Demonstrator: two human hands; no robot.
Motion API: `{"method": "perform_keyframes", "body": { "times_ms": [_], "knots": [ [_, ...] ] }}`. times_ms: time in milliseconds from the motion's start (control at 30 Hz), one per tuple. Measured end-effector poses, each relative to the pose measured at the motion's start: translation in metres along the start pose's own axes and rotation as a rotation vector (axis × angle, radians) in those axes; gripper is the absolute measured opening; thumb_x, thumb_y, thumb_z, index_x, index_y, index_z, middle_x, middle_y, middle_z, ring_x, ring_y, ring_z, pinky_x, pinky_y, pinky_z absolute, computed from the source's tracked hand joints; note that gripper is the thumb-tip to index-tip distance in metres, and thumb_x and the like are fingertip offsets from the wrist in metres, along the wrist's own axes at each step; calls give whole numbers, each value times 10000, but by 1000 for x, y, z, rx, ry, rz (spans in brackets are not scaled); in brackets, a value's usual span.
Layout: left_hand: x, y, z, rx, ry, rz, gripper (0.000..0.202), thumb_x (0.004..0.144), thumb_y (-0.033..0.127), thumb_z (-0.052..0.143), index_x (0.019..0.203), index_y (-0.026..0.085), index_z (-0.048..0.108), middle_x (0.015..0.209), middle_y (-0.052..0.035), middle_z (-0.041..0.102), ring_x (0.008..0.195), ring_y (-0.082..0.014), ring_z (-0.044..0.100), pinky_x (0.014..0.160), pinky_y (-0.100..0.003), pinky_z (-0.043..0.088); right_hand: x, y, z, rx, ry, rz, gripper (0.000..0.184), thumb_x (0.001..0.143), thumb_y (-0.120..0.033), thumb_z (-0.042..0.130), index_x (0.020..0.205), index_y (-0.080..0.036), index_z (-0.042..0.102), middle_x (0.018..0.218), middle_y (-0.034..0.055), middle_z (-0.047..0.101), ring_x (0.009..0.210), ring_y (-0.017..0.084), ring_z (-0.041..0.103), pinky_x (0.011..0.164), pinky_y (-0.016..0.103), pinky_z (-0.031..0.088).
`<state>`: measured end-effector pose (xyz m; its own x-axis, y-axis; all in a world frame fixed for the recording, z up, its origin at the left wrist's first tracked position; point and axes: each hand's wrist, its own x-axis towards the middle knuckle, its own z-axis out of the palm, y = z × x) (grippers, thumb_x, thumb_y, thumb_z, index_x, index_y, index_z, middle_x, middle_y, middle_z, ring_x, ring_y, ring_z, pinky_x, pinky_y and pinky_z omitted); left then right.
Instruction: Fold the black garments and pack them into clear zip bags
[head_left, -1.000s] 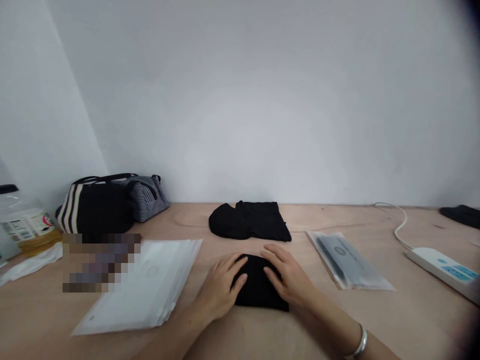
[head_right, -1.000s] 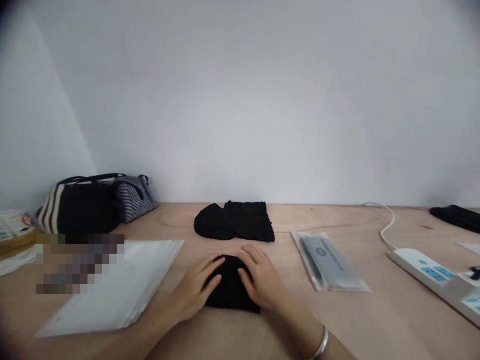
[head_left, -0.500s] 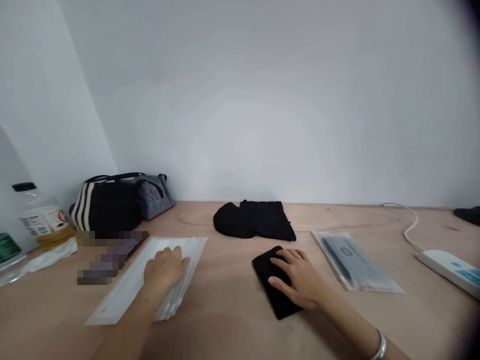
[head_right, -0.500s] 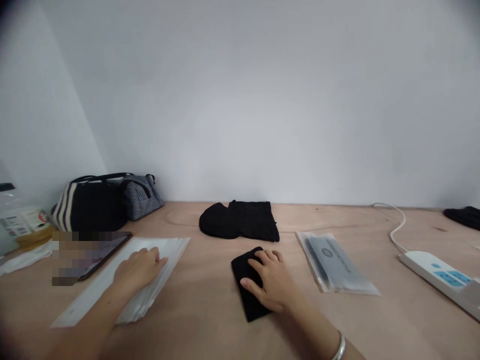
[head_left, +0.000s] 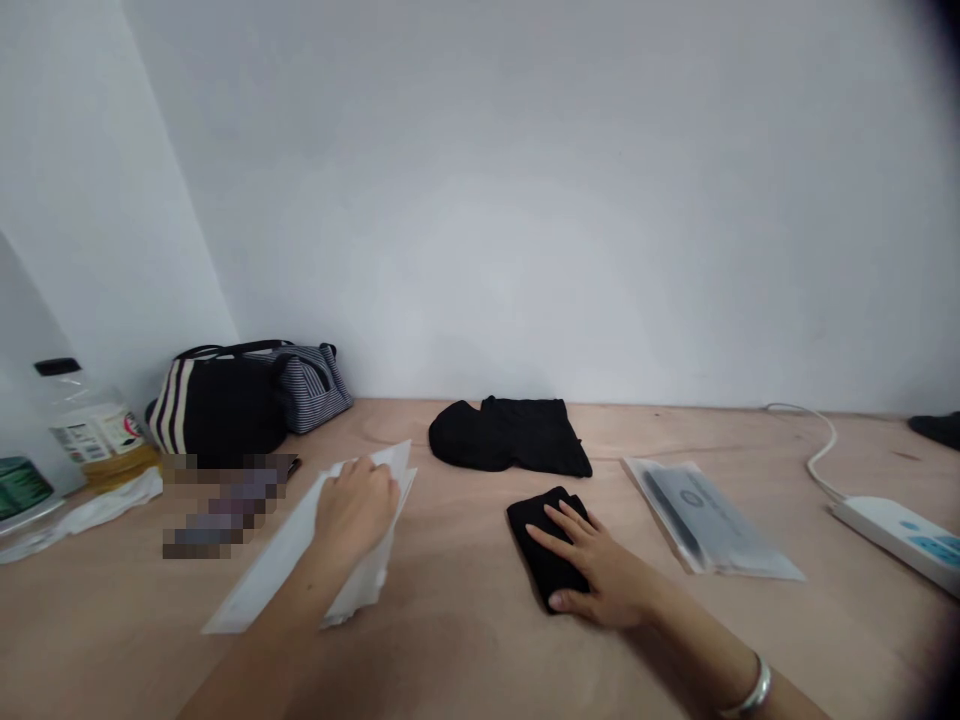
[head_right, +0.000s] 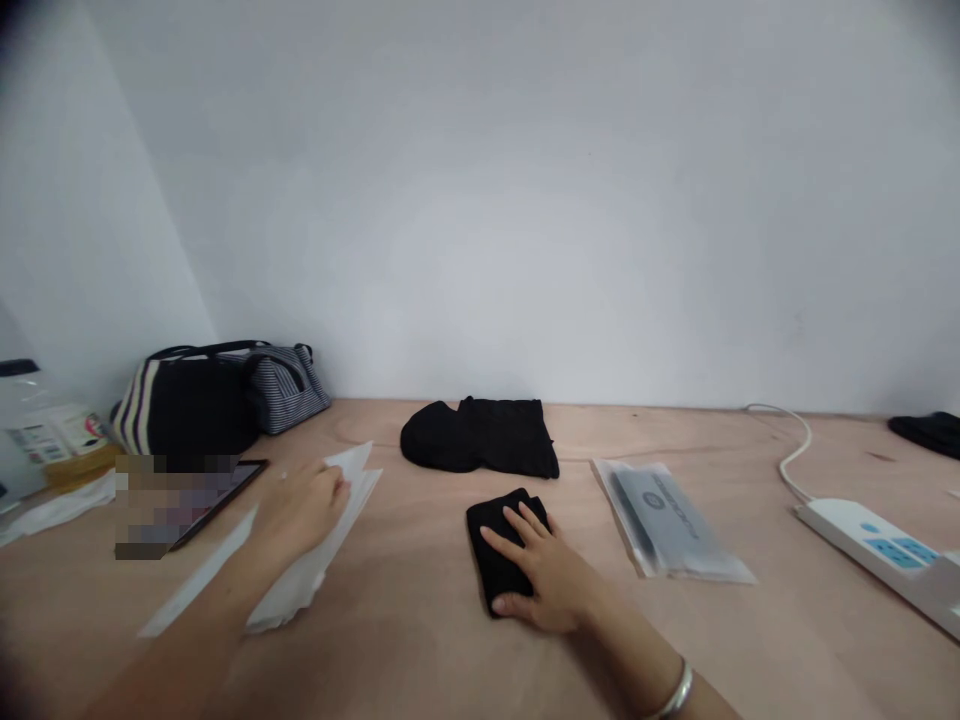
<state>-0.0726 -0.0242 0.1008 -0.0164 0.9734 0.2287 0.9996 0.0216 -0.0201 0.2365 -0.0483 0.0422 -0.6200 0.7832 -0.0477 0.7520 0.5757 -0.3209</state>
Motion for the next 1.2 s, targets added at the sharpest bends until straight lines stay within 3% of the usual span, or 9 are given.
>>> {"method": "perform_keyframes", "body": {
  "times_ms": [100,300,400,500,667,767,867,1000,1200],
  "knots": [
    [-5,50,3,-112,7,174,251,834,227,364,752,171,594,892,-74,574,915,-228,508,786,-347,349,3,-5,13,-15,126,152,583,800,-580,362,1327,-368,231,1431,66,146,1290,331,31,977,578,103],
    [-15,120,56,-308,-10,269,216,836,209,393,745,182,588,847,-39,589,852,-182,528,691,-271,360,14,1,28,164,432,374,507,875,-496,219,1330,-286,288,1371,85,318,1285,290,144,982,544,204],
    [-16,126,74,-363,-22,265,207,832,222,413,734,193,593,826,-26,595,841,-180,532,688,-268,354,18,-3,31,242,538,314,515,890,-468,173,1357,-256,215,1369,73,324,1283,237,185,1012,503,195],
    [-17,125,80,-386,-25,249,197,829,209,415,739,192,589,829,-26,592,829,-177,531,682,-268,348,16,-17,30,186,426,293,530,858,-532,250,1341,-313,240,1391,58,277,1292,293,93,991,567,144],
    [-21,126,81,-395,-15,209,196,830,185,393,762,186,577,853,-34,583,834,-184,520,685,-282,341,14,-22,7,128,232,266,468,866,-532,213,1223,-346,452,1369,67,321,1277,334,143,945,628,84],
    [-22,128,82,-402,-6,200,191,825,184,395,776,192,580,858,-26,584,840,-184,516,697,-285,337,20,-10,-7,77,221,89,414,847,-505,324,1112,-302,569,1354,59,353,1273,299,197,981,574,53],
    [-22,129,84,-404,4,187,193,822,183,392,781,188,581,863,-30,585,838,-187,516,703,-290,334,27,0,-10,75,203,-24,504,760,-541,471,1179,-265,513,1311,82,415,1249,275,267,1003,534,17],
    [-21,129,84,-410,6,165,195,822,184,392,768,184,580,854,-33,590,834,-190,520,703,-293,336,30,3,-7,66,120,-30,591,750,-600,430,1264,-310,396,1326,57,397,1258,291,236,963,589,-45],
    [-18,129,79,-443,1,146,218,850,200,369,799,190,580,915,-28,589,859,-171,527,718,-273,354,36,-7,-3,62,93,21,531,734,-549,481,1223,-349,441,1317,43,408,1246,306,239,950,615,-18]
  ]
}}
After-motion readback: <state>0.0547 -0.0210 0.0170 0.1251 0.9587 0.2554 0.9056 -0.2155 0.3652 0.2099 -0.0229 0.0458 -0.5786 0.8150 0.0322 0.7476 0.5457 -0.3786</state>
